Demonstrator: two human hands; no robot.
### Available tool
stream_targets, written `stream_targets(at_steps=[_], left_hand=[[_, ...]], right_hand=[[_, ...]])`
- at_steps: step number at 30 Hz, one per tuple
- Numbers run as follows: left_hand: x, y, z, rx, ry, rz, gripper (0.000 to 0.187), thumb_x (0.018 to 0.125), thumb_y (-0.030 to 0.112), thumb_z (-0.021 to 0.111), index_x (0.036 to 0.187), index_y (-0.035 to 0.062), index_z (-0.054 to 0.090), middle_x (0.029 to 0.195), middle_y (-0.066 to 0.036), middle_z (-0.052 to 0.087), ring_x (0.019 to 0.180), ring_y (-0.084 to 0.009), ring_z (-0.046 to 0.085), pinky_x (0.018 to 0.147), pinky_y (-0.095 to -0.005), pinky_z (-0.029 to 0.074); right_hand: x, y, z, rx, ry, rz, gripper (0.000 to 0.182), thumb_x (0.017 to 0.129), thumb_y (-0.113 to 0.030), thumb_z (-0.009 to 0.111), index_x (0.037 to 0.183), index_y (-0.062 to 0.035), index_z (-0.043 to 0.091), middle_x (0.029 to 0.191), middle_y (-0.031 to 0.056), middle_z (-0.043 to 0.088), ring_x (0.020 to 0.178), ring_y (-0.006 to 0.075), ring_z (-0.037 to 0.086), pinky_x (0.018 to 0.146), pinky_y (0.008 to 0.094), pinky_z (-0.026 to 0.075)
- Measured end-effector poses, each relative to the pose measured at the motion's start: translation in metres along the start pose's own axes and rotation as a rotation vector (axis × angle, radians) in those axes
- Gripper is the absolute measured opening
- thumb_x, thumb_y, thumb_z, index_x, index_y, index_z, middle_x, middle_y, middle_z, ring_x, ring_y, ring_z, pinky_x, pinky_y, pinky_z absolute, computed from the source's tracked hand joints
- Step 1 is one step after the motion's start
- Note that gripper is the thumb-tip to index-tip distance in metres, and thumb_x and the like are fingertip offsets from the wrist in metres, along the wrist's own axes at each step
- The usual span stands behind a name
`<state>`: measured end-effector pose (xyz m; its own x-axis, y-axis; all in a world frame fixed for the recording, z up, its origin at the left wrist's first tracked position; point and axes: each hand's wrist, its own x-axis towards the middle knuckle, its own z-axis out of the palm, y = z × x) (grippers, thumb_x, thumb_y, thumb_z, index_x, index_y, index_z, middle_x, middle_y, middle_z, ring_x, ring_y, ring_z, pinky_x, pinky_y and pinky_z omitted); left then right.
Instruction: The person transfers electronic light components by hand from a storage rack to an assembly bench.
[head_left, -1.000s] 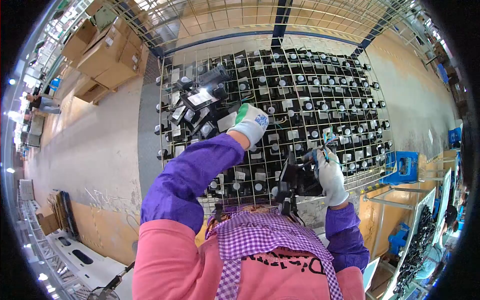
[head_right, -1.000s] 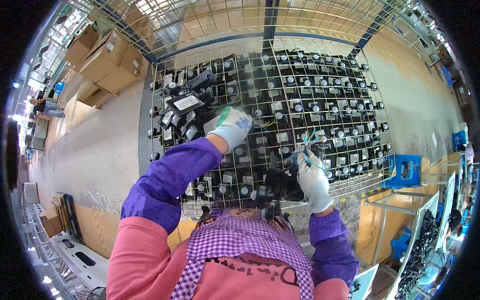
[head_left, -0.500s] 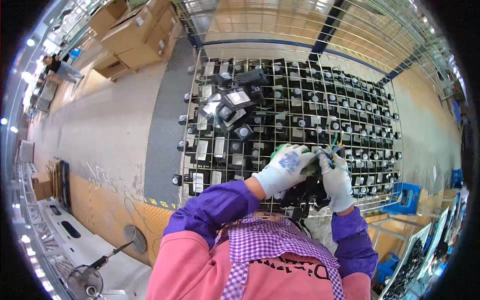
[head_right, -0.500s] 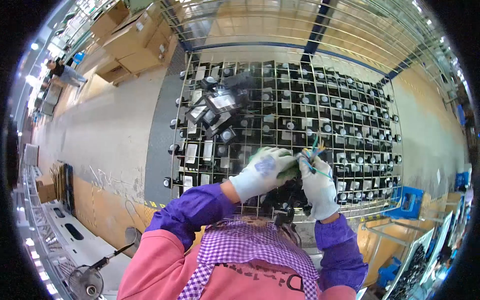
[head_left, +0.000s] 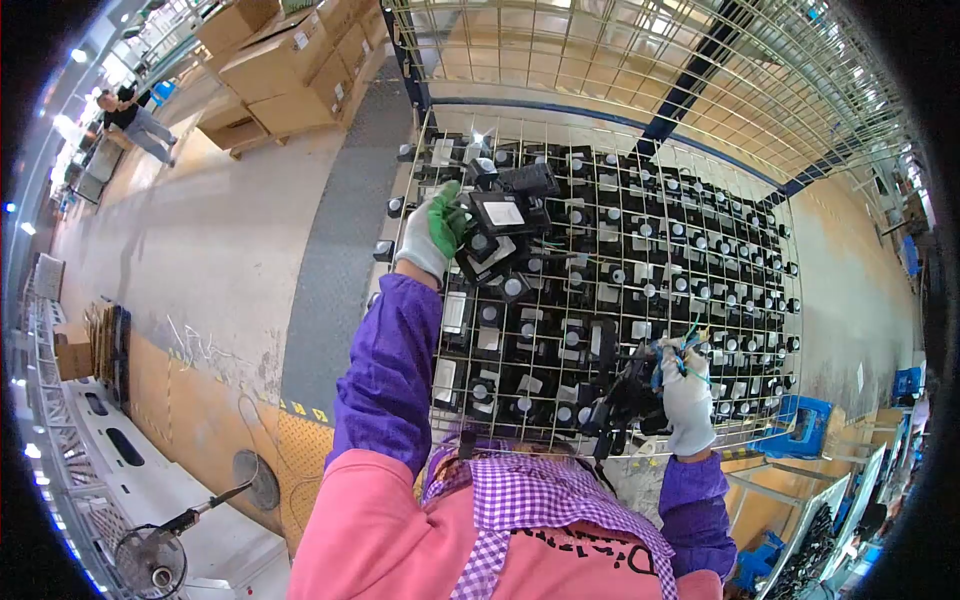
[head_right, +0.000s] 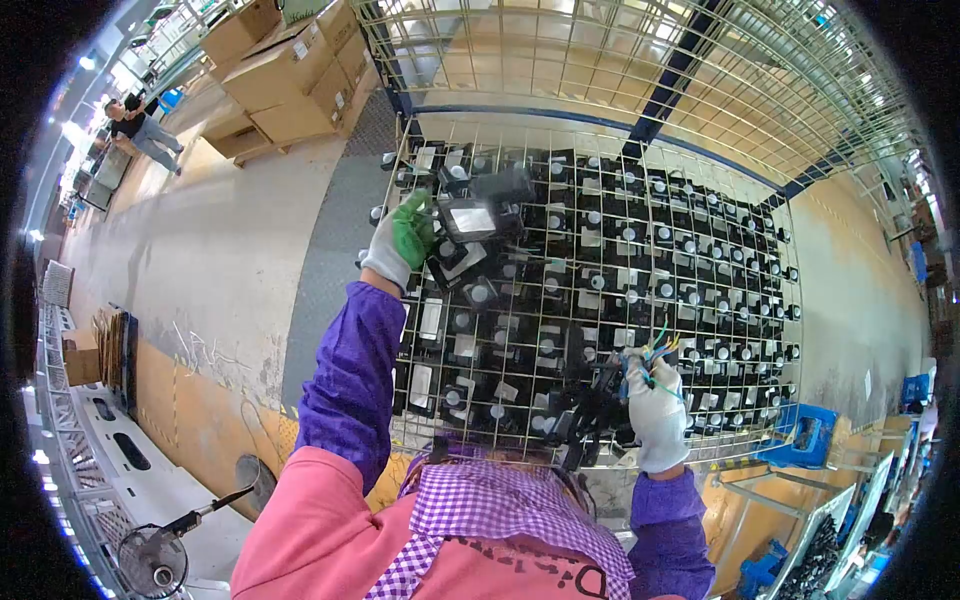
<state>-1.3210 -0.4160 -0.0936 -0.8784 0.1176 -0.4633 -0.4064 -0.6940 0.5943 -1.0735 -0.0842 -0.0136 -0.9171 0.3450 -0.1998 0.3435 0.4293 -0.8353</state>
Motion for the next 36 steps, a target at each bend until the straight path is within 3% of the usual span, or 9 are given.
stream_targets(at_steps=[6, 11, 17, 20, 22, 23, 27, 32, 36], left_hand=[[0.042, 0.020, 0.013, 0.295, -0.115, -0.059, 0.025, 0.081, 0.042, 0.073, 0.082, 0.0188, 0.065, 0.060, 0.004, 0.057, 0.042, -0.0089, 0.049, 0.039, -0.0216, 0.036], [0.081, 0.025, 0.028, 0.211, -0.343, -0.136, 0.018, 0.089, 0.027, 0.064, 0.098, 0.0119, 0.066, 0.074, -0.002, 0.067, 0.057, -0.0151, 0.062, 0.051, -0.0289, 0.049], [0.088, 0.030, 0.056, 0.746, -0.503, -0.020, 0.019, 0.092, 0.019, 0.058, 0.103, 0.0054, 0.066, 0.075, -0.003, 0.064, 0.062, -0.0127, 0.060, 0.056, -0.0256, 0.050], [0.008, 0.005, 0.116, 1.135, -0.354, 0.236, 0.024, 0.093, 0.028, 0.058, 0.097, 0.0073, 0.069, 0.067, -0.002, 0.060, 0.051, -0.0118, 0.054, 0.049, -0.0272, 0.046], [-0.003, -0.030, 0.115, 1.690, -0.612, 0.872, 0.024, 0.093, 0.026, 0.055, 0.111, 0.0146, 0.066, 0.087, -0.013, 0.069, 0.070, -0.0205, 0.067, 0.065, -0.0316, 0.054], [-0.045, -0.040, 0.135, 1.699, -0.605, 0.925, 0.031, 0.092, 0.026, 0.055, 0.120, 0.0137, 0.061, 0.102, -0.015, 0.068, 0.082, -0.0246, 0.069, 0.072, -0.0349, 0.055], [-0.120, -0.072, 0.163, 1.949, -0.751, 0.756, 0.042, 0.090, 0.034, 0.056, 0.123, 0.0088, 0.054, 0.100, -0.017, 0.063, 0.085, -0.0329, 0.066, 0.071, -0.0415, 0.054], [-0.124, -0.110, 0.145, 1.813, -0.849, 0.675, 0.033, 0.092, 0.034, 0.053, 0.108, 0.0051, 0.058, 0.092, -0.015, 0.060, 0.081, -0.0334, 0.064, 0.068, -0.0422, 0.052], [-0.133, -0.147, 0.149, 1.504, -0.951, 0.516, 0.025, 0.093, 0.025, 0.053, 0.101, 0.0028, 0.062, 0.094, -0.013, 0.060, 0.073, -0.0315, 0.061, 0.067, -0.0377, 0.049]], right_hand=[[-0.002, -0.003, 0.000, 0.038, 0.019, 0.074, 0.016, 0.097, -0.015, 0.050, 0.101, -0.0061, 0.062, 0.077, -0.0021, 0.062, 0.055, 0.0027, 0.045, 0.048, 0.0210, 0.039], [0.002, 0.038, -0.004, -0.124, 0.023, -0.084, 0.014, 0.097, -0.015, 0.050, 0.101, -0.0068, 0.062, 0.085, 0.0008, 0.067, 0.056, 0.0030, 0.045, 0.049, 0.0207, 0.040], [-0.008, 0.005, -0.008, -0.040, 0.019, 0.047, 0.018, 0.096, -0.010, 0.049, 0.105, -0.0070, 0.065, 0.082, -0.0011, 0.065, 0.058, 0.0031, 0.046, 0.051, 0.0203, 0.039], [-0.002, 0.034, -0.009, -0.029, 0.048, 0.042, 0.019, 0.096, -0.010, 0.048, 0.105, -0.0063, 0.064, 0.080, -0.0023, 0.065, 0.056, 0.0034, 0.047, 0.050, 0.0202, 0.039], [-0.002, 0.016, -0.009, 0.045, 0.116, 0.132, 0.020, 0.094, -0.006, 0.049, 0.107, -0.0050, 0.064, 0.081, 0.0004, 0.063, 0.066, 0.0064, 0.052, 0.059, 0.0220, 0.043], [-0.004, 0.010, -0.011, 0.077, 0.150, 0.180, 0.021, 0.093, -0.004, 0.050, 0.107, -0.0043, 0.065, 0.081, 0.0018, 0.062, 0.070, 0.0078, 0.054, 0.063, 0.0230, 0.045], [0.008, 0.044, -0.018, 0.183, 0.233, -0.161, 0.025, 0.091, 0.002, 0.042, 0.111, 0.0024, 0.057, 0.099, 0.0059, 0.062, 0.077, 0.0089, 0.054, 0.067, 0.0206, 0.044], [0.005, 0.033, -0.041, 0.503, 0.115, 0.014, 0.016, 0.096, -0.008, 0.047, 0.104, -0.0036, 0.059, 0.090, -0.0040, 0.059, 0.069, -0.0044, 0.044, 0.056, 0.0107, 0.032], [0.016, 0.032, -0.040, 0.099, 0.018, -0.140, 0.031, 0.092, -0.005, 0.052, 0.122, -0.0068, 0.058, 0.091, 0.0037, 0.065, 0.078, 0.0093, 0.056, 0.067, 0.0214, 0.045]])
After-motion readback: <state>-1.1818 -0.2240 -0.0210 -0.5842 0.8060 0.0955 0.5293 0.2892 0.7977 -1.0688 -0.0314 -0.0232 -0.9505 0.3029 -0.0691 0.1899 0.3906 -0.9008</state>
